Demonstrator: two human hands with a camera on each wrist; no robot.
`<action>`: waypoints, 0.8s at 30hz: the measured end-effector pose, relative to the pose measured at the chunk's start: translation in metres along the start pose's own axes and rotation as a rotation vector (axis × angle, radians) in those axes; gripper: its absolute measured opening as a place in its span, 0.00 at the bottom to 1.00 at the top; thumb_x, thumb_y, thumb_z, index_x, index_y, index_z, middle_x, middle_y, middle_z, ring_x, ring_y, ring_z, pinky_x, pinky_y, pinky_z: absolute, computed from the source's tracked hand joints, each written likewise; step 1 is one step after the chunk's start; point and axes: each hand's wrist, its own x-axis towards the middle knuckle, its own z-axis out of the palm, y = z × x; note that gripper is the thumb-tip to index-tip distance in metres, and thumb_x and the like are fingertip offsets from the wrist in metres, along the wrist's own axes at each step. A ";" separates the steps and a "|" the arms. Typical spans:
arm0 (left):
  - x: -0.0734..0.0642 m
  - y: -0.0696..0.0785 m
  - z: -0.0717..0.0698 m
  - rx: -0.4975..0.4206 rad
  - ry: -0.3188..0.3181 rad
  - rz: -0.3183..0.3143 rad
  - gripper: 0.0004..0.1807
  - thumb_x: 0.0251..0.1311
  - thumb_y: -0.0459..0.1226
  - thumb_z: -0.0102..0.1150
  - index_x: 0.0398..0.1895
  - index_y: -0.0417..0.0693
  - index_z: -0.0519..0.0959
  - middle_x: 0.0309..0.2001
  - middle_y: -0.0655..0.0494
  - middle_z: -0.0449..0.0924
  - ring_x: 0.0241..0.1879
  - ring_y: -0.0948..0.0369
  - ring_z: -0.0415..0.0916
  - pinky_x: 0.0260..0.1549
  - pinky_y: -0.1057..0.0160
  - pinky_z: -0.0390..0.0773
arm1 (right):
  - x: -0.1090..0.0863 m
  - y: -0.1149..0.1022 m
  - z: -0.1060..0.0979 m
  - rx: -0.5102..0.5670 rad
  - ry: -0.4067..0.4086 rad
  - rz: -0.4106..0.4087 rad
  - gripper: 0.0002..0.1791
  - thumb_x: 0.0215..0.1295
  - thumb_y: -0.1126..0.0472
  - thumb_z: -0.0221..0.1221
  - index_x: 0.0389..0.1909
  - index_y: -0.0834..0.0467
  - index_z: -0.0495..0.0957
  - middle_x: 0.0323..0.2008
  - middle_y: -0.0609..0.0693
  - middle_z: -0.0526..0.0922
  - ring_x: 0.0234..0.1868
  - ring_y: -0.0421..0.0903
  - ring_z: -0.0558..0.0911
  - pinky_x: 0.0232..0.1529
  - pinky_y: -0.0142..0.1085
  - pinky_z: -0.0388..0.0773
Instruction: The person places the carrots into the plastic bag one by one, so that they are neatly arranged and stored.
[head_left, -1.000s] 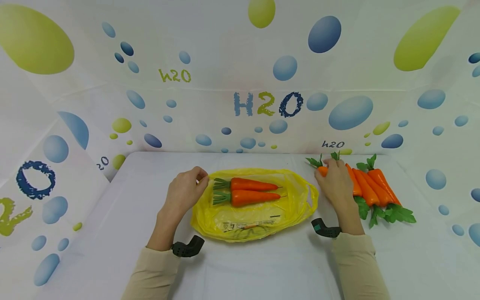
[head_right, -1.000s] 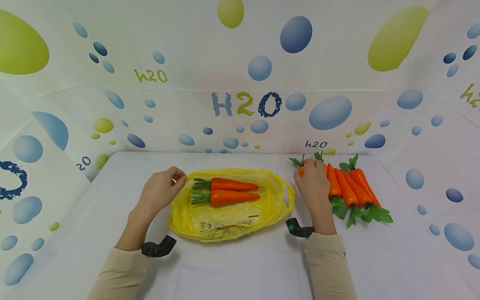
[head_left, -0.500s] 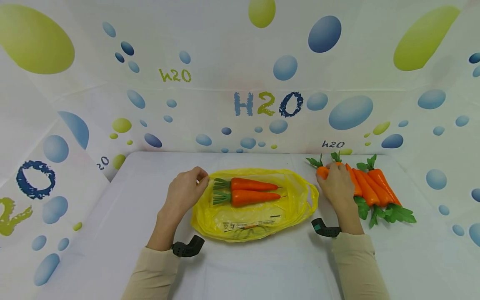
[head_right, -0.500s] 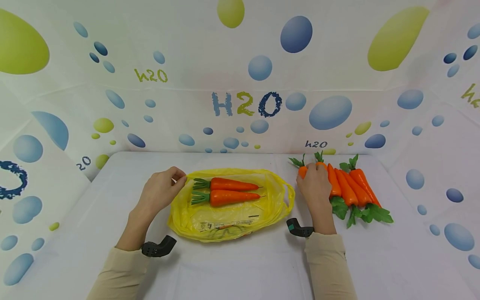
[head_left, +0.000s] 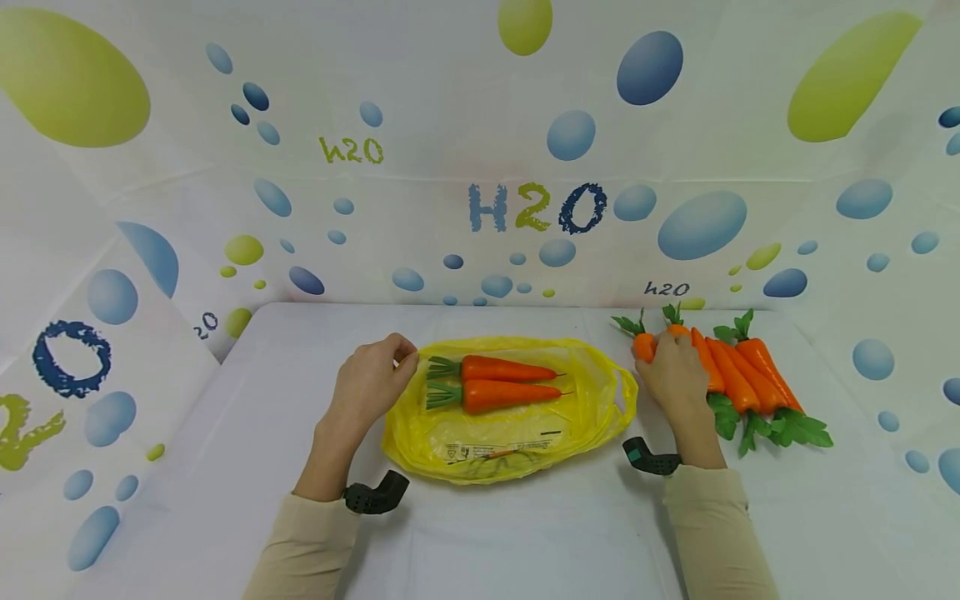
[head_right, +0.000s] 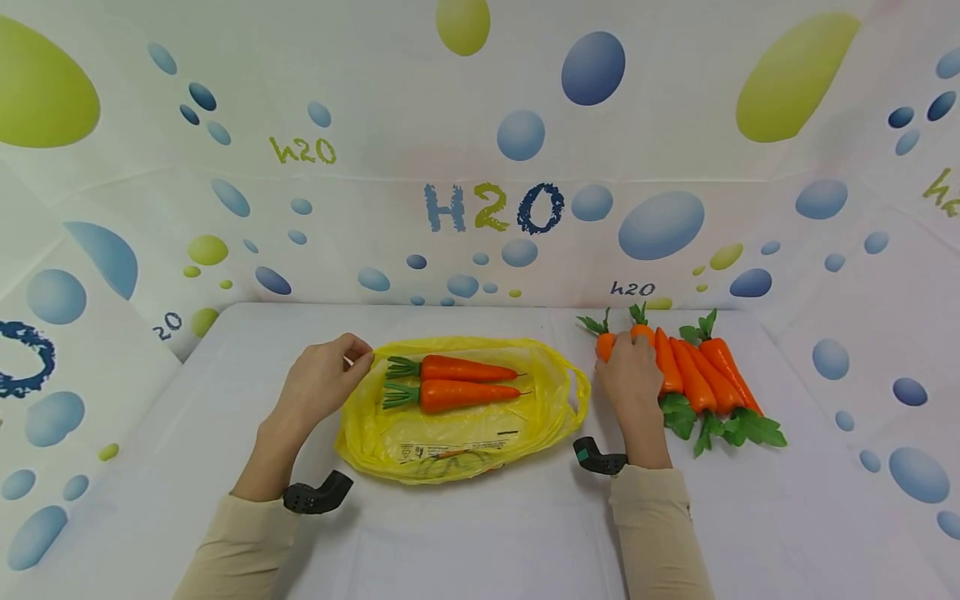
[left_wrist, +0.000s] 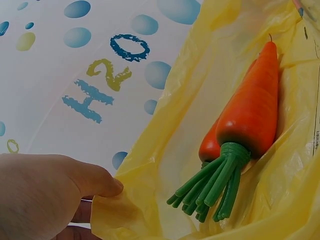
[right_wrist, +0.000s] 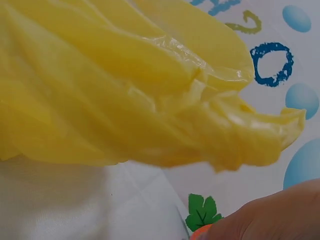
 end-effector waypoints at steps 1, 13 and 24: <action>0.000 0.000 0.000 0.000 0.000 0.000 0.15 0.71 0.43 0.53 0.49 0.42 0.81 0.43 0.46 0.87 0.34 0.54 0.81 0.36 0.56 0.84 | 0.000 0.000 0.000 -0.002 -0.004 0.002 0.33 0.69 0.53 0.56 0.65 0.73 0.64 0.58 0.73 0.66 0.53 0.68 0.71 0.54 0.65 0.76; 0.000 0.000 0.001 0.000 0.002 0.004 0.15 0.71 0.43 0.53 0.48 0.42 0.81 0.43 0.47 0.87 0.34 0.54 0.81 0.35 0.57 0.84 | 0.002 0.001 0.002 -0.003 -0.063 0.029 0.32 0.66 0.58 0.57 0.65 0.72 0.62 0.55 0.72 0.67 0.49 0.67 0.72 0.56 0.65 0.74; 0.000 0.000 0.001 0.005 0.002 0.003 0.14 0.71 0.43 0.54 0.48 0.43 0.81 0.43 0.47 0.87 0.35 0.54 0.81 0.36 0.56 0.84 | 0.002 0.003 0.003 0.023 -0.102 0.043 0.34 0.66 0.58 0.56 0.68 0.71 0.59 0.54 0.71 0.71 0.46 0.66 0.73 0.56 0.66 0.73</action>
